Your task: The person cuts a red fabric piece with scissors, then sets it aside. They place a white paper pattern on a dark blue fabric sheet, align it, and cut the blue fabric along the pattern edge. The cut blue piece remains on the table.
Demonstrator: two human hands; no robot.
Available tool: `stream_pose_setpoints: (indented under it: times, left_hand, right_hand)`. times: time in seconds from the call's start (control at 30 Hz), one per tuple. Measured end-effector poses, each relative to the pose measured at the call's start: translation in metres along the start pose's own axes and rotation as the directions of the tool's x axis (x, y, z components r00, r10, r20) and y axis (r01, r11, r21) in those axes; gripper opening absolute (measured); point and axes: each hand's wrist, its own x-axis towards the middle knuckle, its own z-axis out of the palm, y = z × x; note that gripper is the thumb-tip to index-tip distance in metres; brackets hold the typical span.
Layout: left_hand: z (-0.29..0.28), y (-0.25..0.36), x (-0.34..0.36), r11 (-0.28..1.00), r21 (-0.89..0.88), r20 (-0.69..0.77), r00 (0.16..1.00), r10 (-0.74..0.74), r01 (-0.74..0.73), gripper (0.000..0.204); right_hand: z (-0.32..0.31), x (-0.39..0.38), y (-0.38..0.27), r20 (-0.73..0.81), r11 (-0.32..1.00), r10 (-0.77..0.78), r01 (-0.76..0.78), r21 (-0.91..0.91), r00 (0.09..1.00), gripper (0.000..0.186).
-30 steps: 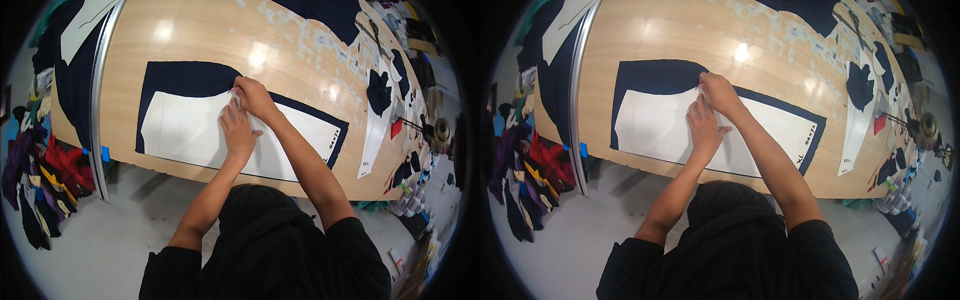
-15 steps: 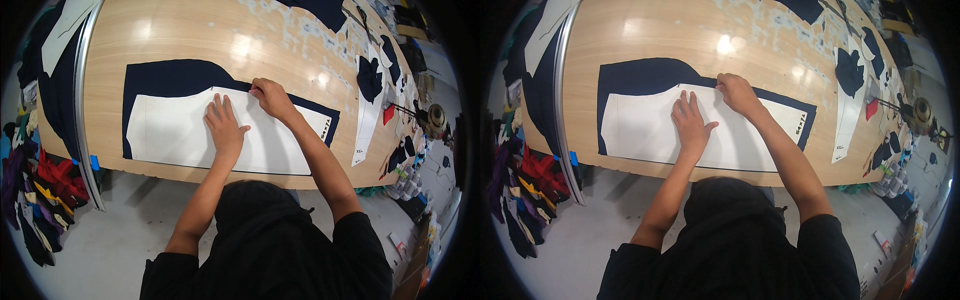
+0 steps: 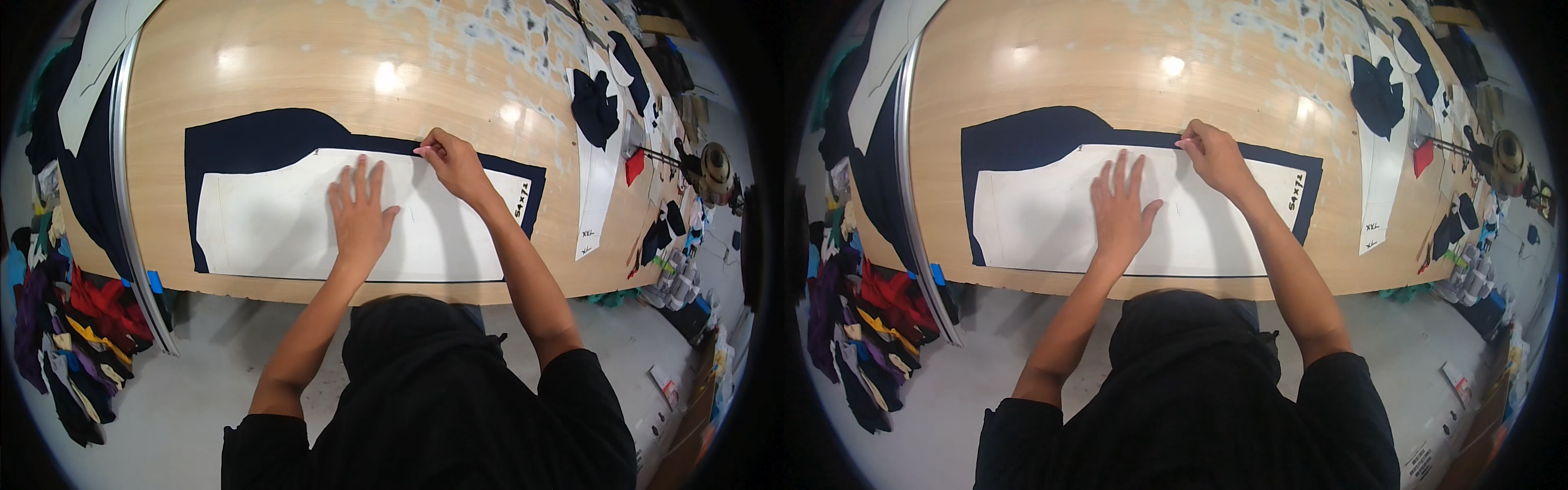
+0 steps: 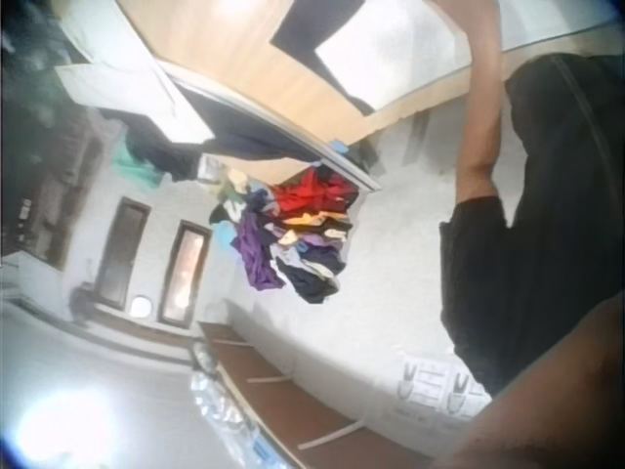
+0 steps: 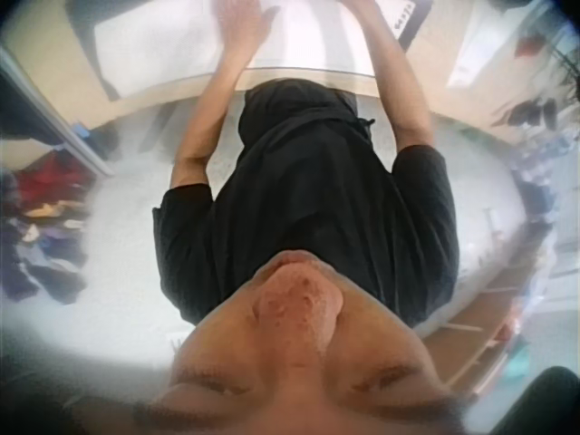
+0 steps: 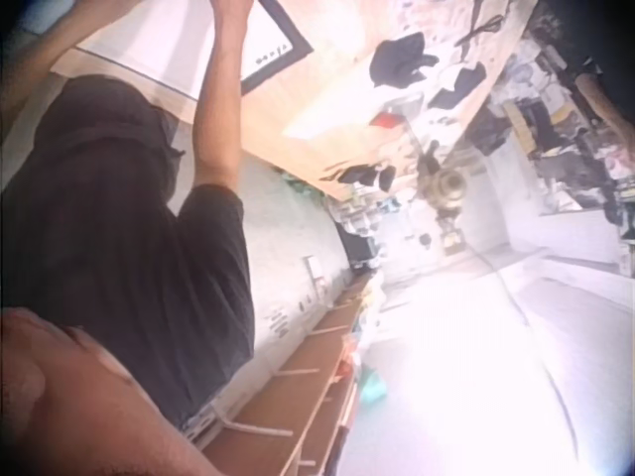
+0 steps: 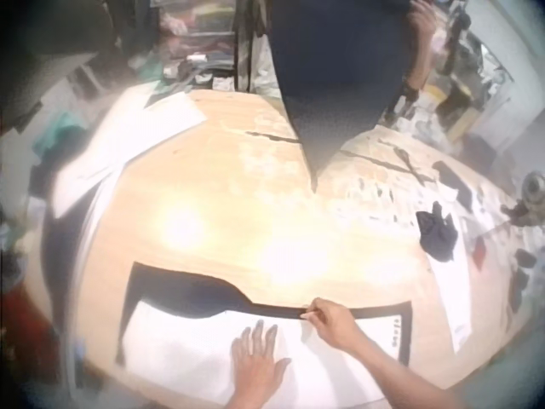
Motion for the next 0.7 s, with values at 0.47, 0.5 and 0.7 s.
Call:
stream_pose_setpoints:
  times: [0.47,0.5,0.7]
  left_hand:
    - [0.031,0.052,0.005,0.975,-0.002,0.132,0.966,0.222,-0.224,0.079]
    - [0.032,0.057,0.005,0.977,0.038,0.159,0.967,0.200,-0.209,0.082]
    - [0.036,0.084,0.009,0.948,0.267,0.268,0.958,0.102,-0.176,0.095]
  right_hand:
    - [0.011,0.008,-0.006,0.093,0.983,-0.047,0.063,-0.173,0.995,0.014]
    - [0.007,0.008,-0.005,0.096,0.981,-0.054,0.071,-0.182,0.994,0.014]
    - [-0.021,-0.001,0.016,0.111,0.966,-0.077,0.101,-0.237,0.991,0.013]
